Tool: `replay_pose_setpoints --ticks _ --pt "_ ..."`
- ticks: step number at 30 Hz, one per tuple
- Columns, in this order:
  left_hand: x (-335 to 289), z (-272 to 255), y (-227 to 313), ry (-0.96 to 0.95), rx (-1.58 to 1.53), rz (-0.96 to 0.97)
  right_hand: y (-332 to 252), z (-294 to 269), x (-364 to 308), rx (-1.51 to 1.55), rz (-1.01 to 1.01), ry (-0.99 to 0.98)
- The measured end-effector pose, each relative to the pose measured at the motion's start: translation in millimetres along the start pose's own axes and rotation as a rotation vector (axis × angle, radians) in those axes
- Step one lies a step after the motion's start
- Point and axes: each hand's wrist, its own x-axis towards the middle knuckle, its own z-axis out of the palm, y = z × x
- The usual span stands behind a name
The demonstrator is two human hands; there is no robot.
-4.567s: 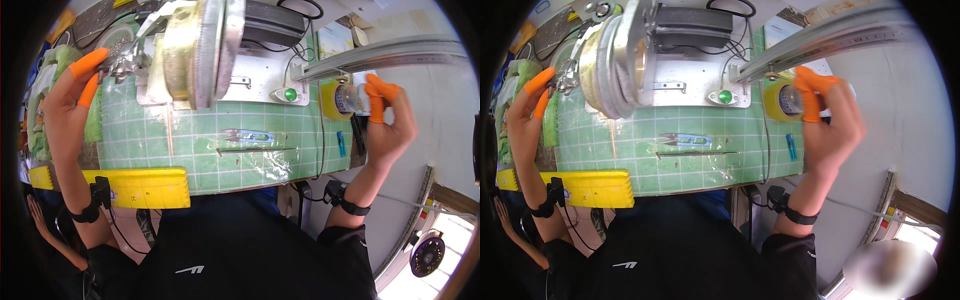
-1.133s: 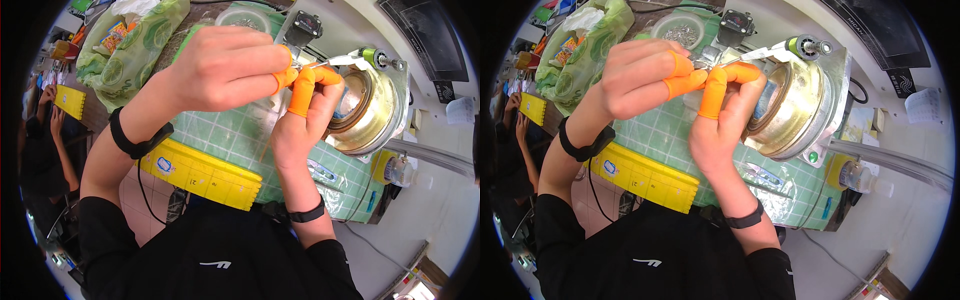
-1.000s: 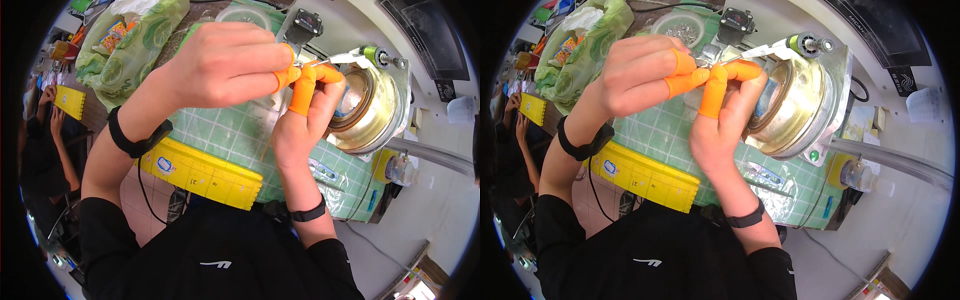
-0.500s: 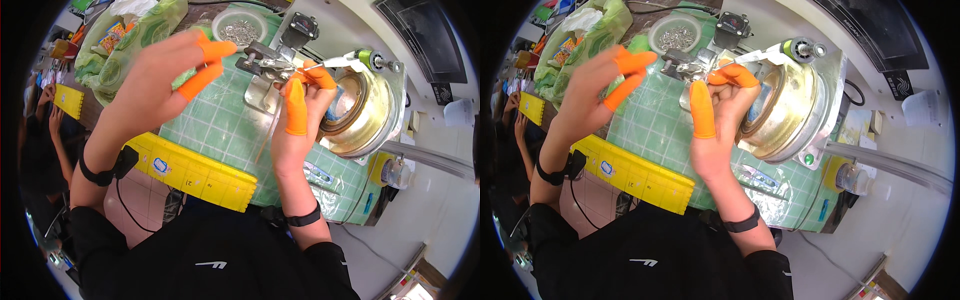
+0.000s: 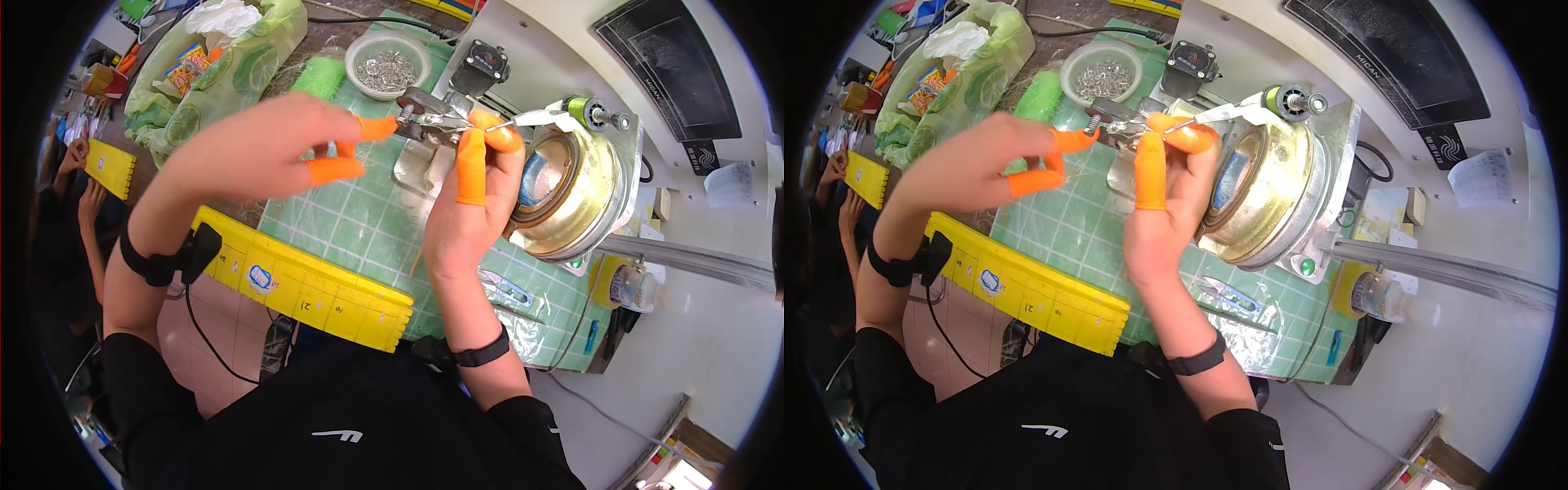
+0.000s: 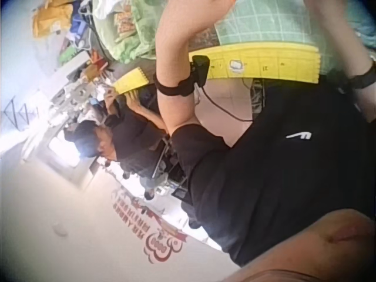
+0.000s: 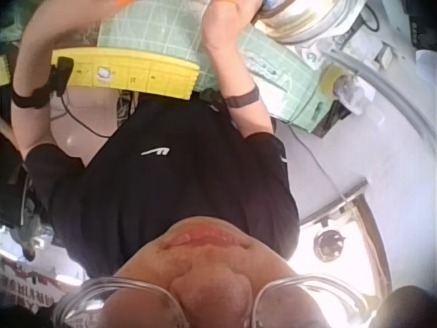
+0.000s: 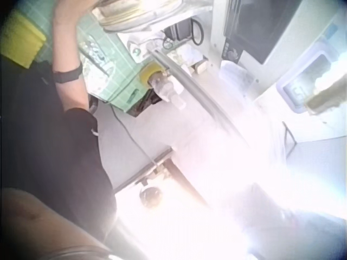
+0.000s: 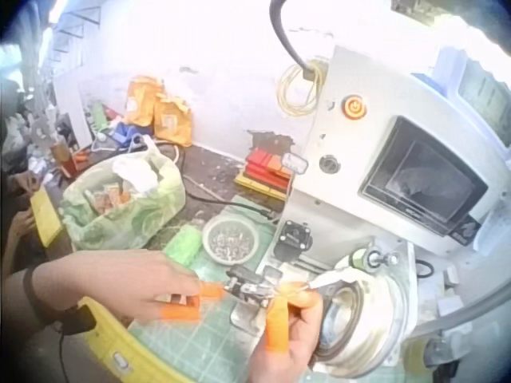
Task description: Assembling and gluing small mechanical components at a workstation.
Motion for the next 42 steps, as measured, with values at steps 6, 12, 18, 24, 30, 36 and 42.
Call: replay_pose_setpoints --ticks 6,12,18,24,30,36,42 --pt "24 -52 18 0.21 0.175 0.105 -1 0 -11 -0.116 0.075 0.1" --pt "104 -78 66 -0.184 -0.478 0.32 3 1 0 -0.064 0.123 0.132" --pt "130 -44 19 -0.016 -0.414 0.517 8 -2 10 -0.123 0.193 0.18" --pt "126 -38 1 0.006 -0.19 0.63 18 10 26 0.112 0.246 0.268" --pt "89 -62 18 0.201 0.079 0.682 -4 2 6 -0.055 0.4 0.212" --pt "38 5 24 0.088 -0.494 0.533 -19 2 -18 -0.03 0.284 0.228" --pt "4 15 32 -0.331 -0.514 0.251 -9 4 -16 -0.088 0.221 0.125"
